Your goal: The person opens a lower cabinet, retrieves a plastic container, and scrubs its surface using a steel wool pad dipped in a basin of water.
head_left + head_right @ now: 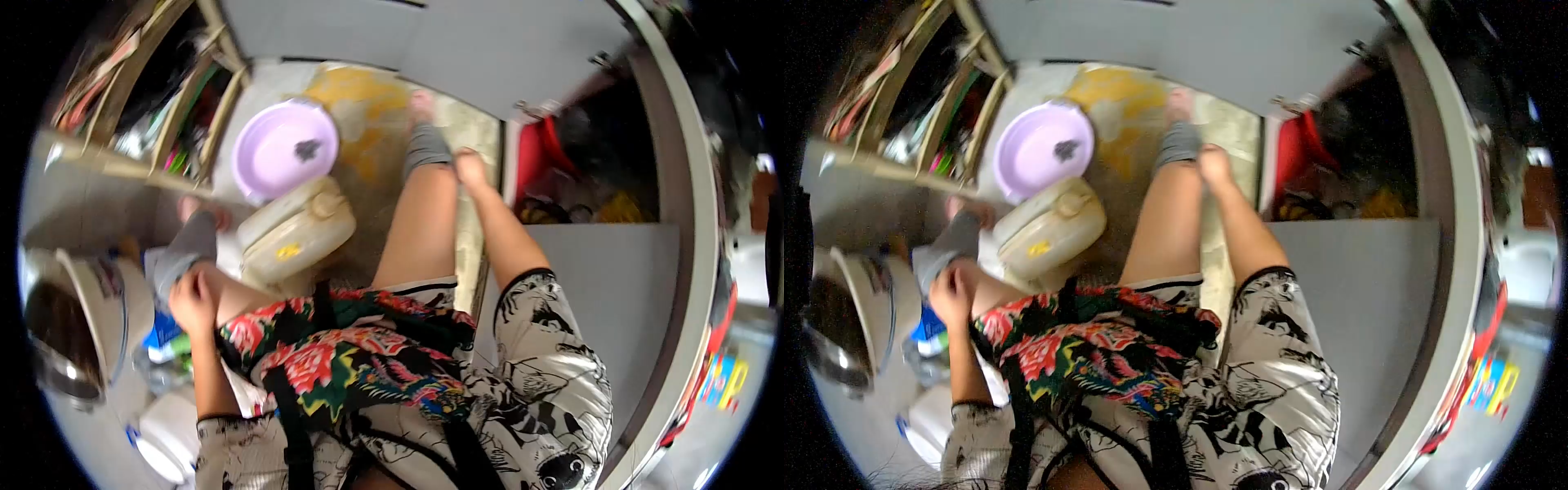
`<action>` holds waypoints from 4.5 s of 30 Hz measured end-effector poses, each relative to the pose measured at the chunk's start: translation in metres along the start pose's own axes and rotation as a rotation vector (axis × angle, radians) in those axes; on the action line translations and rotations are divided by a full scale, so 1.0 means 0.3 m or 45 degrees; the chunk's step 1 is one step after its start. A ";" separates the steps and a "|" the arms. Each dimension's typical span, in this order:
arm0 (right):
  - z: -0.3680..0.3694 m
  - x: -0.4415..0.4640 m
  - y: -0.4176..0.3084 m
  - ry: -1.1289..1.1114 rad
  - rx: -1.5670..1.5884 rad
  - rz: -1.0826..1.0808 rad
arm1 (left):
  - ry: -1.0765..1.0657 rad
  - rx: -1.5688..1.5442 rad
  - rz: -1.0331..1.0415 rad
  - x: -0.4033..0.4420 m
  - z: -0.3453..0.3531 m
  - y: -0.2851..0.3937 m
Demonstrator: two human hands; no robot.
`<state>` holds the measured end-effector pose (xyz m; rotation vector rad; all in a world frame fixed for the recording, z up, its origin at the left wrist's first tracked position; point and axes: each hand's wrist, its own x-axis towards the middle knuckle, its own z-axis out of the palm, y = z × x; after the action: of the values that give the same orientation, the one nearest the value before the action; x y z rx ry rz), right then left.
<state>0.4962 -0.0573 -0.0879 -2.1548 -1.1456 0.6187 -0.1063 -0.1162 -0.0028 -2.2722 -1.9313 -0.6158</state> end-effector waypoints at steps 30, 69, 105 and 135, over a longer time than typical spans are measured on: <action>-0.946 0.827 -0.972 0.979 -1.151 -0.959 | -0.094 0.193 -0.280 -0.017 -0.015 -0.016; -0.832 -0.206 -0.530 0.539 -1.665 -0.374 | -0.296 -0.349 0.265 0.129 0.287 0.288; 0.973 0.165 -0.672 -0.633 -0.229 -0.886 | -0.685 -0.930 0.563 0.115 0.257 0.338; 0.809 0.111 -0.326 -0.890 -0.585 -0.730 | -0.257 -0.681 0.424 0.093 0.270 0.299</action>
<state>0.3015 0.0859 -0.1933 -1.8202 -2.3638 0.9297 0.0029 -0.0812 -0.0502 -2.9959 -1.5283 -0.9816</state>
